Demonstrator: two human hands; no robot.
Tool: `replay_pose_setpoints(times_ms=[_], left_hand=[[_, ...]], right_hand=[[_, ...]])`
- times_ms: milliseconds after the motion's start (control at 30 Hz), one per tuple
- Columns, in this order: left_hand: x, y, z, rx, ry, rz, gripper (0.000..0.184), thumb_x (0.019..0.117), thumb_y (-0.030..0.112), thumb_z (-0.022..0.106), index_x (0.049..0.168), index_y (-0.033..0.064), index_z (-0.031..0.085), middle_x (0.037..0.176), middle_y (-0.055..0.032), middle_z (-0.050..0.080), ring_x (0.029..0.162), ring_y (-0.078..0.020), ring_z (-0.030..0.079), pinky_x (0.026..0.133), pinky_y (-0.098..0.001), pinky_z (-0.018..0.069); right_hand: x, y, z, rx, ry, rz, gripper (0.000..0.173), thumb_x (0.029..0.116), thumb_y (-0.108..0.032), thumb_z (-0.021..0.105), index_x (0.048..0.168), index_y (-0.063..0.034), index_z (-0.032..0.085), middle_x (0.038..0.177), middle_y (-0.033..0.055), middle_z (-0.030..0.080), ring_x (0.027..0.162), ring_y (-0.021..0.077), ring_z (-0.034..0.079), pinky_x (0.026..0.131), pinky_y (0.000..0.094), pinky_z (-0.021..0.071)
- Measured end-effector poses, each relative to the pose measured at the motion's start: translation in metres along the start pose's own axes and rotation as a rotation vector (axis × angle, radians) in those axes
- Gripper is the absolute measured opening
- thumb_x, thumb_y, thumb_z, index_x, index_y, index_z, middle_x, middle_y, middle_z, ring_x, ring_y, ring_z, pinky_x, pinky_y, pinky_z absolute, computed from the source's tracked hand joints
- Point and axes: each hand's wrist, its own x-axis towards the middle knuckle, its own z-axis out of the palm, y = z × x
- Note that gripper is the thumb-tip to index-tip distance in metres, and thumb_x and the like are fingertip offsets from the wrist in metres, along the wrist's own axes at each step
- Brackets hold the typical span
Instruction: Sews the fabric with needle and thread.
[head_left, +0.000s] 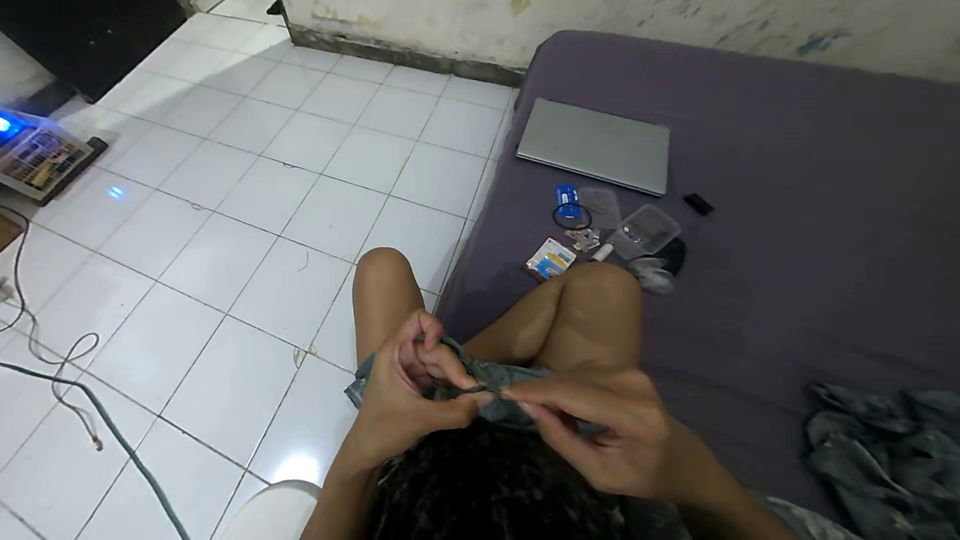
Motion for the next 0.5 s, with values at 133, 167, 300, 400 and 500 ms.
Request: replay_pose_setpoints(times_ms=[133,167,300,400,500], left_hand=[[0.000,0.002,0.000,0.028,-0.032,-0.012,0.045,0.0785,-0.003,0.079,0.100,0.0197,0.046,0.085,0.0152,0.074,0.079,0.0058,0.070,0.071,-0.0117,0.0560],[-0.001,0.002,0.000,0.020,-0.051,-0.017,0.045,0.0788,-0.003,0.079,0.100,0.0195,0.046,0.086,0.0150,0.074,0.080,0.0058,0.070,0.072,-0.0119,0.0560],[-0.001,0.003,-0.001,-0.030,-0.110,-0.033,0.045,0.0795,-0.005,0.078,0.102,0.0192,0.047,0.090,0.0143,0.075,0.084,0.0052,0.071,0.075,-0.0123,0.0563],[-0.001,0.002,0.000,-0.063,-0.137,-0.042,0.043,0.0801,-0.005,0.078,0.101,0.0191,0.048,0.089,0.0150,0.074,0.084,0.0059,0.070,0.076,-0.0121,0.0558],[-0.001,0.000,0.001,-0.102,-0.157,-0.052,0.042,0.0810,-0.004,0.077,0.102,0.0191,0.049,0.089,0.0147,0.074,0.084,0.0057,0.070,0.076,-0.0123,0.0558]], right_hand=[[0.002,0.001,-0.006,0.002,-0.060,-0.002,0.016,0.1010,-0.007,0.054,0.099,0.0006,0.067,0.071,0.0061,0.063,0.063,-0.0003,0.054,0.064,0.0058,0.0436],[0.003,0.001,-0.007,0.015,-0.079,-0.002,0.016,0.1018,-0.008,0.053,0.098,0.0002,0.067,0.071,0.0059,0.063,0.063,-0.0008,0.054,0.064,0.0057,0.0434],[0.004,0.008,-0.008,0.168,-0.111,0.007,0.019,0.1036,-0.010,0.051,0.098,0.0002,0.065,0.069,0.0056,0.058,0.060,-0.0014,0.050,0.059,0.0055,0.0406],[0.004,0.014,-0.006,0.303,-0.128,0.025,0.020,0.1050,-0.011,0.050,0.098,0.0015,0.064,0.069,0.0060,0.056,0.061,-0.0033,0.050,0.061,0.0045,0.0410],[0.003,0.014,-0.005,0.368,-0.132,0.048,0.020,0.1046,-0.011,0.051,0.097,0.0019,0.064,0.070,0.0057,0.057,0.062,-0.0047,0.051,0.062,0.0038,0.0416]])
